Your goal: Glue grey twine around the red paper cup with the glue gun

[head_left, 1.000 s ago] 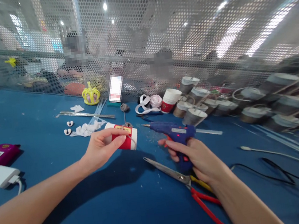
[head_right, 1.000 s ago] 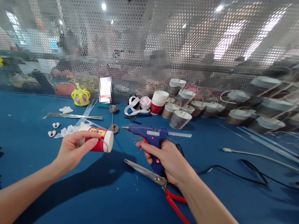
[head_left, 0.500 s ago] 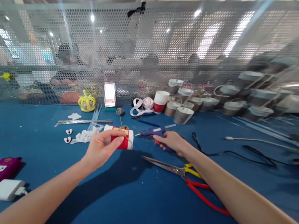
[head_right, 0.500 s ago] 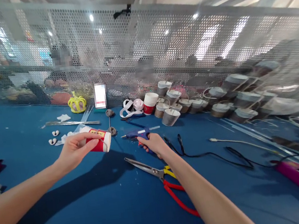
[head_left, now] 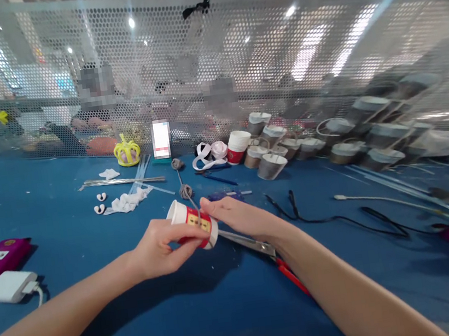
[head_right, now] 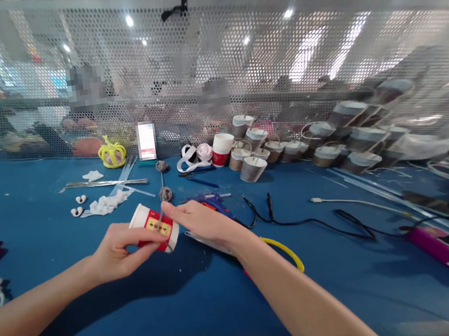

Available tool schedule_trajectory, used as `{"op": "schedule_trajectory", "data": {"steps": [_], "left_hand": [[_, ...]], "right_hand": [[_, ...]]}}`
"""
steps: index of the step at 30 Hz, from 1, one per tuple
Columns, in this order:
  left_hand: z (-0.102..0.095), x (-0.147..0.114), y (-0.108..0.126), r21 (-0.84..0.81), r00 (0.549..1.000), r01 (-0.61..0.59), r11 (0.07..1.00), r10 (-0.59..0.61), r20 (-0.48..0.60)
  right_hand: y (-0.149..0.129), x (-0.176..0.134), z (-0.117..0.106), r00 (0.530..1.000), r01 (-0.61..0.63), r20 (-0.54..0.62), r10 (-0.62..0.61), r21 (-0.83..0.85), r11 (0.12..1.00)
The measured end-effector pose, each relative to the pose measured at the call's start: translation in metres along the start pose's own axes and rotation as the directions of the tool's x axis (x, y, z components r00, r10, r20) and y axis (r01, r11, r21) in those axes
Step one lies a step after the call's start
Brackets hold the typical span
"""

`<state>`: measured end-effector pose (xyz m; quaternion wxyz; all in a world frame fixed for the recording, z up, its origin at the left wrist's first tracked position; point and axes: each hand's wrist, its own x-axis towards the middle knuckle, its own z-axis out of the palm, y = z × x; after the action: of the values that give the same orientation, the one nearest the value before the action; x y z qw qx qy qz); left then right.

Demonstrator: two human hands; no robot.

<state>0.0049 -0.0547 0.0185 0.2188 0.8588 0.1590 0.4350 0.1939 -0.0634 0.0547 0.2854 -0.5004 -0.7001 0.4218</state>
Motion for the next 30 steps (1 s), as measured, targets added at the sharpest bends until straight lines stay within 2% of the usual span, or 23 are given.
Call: {"op": "schedule_trajectory", "data": {"steps": [1, 3, 6, 9, 12, 15, 18, 21, 25, 30], "left_hand": [[0.000, -0.001, 0.000, 0.036, 0.999, -0.034, 0.999, 0.033, 0.032], [0.001, -0.002, -0.001, 0.082, 0.995, -0.062, 0.995, 0.055, 0.085], [0.003, -0.003, -0.003, 0.072, 0.992, -0.011, 0.997, 0.001, 0.128], [0.004, -0.001, -0.004, -0.098, 0.978, 0.193, 0.976, -0.184, 0.095], [0.005, 0.002, -0.005, -0.373, 0.905, 0.412, 0.831, -0.421, 0.059], [0.006, 0.003, -0.009, -0.545, 0.816, 0.516, 0.661, -0.573, 0.078], [0.007, 0.002, -0.012, -0.618, 0.767, 0.556, 0.557, -0.630, 0.122], [0.008, 0.000, -0.013, -0.644, 0.754, 0.560, 0.522, -0.643, 0.134], [0.007, -0.001, -0.014, -0.627, 0.750, 0.569, 0.532, -0.649, 0.130], [0.008, -0.004, -0.013, -0.608, 0.768, 0.567, 0.555, -0.624, 0.146]], "right_hand": [[-0.002, 0.000, 0.006, 0.999, -0.023, 0.048, 0.018, 0.097, 0.995], [-0.003, 0.002, 0.016, 0.998, -0.061, 0.016, 0.059, 0.224, 0.973], [-0.001, 0.004, 0.022, 0.972, 0.021, -0.229, 0.061, 0.342, 0.939], [0.001, 0.003, 0.018, 0.927, 0.110, -0.373, 0.036, 0.362, 0.926], [0.002, -0.001, 0.011, 0.897, 0.181, -0.442, 0.019, 0.407, 0.895], [0.002, -0.004, 0.006, 0.902, 0.232, -0.431, 0.010, 0.506, 0.831], [0.002, -0.006, 0.004, 0.929, 0.212, -0.369, 0.026, 0.587, 0.782], [0.002, -0.007, 0.003, 0.938, 0.187, -0.343, 0.049, 0.618, 0.764], [0.003, -0.006, 0.002, 0.934, 0.188, -0.355, 0.043, 0.591, 0.785], [0.004, -0.004, 0.005, 0.937, 0.187, -0.348, 0.036, 0.586, 0.789]]}}
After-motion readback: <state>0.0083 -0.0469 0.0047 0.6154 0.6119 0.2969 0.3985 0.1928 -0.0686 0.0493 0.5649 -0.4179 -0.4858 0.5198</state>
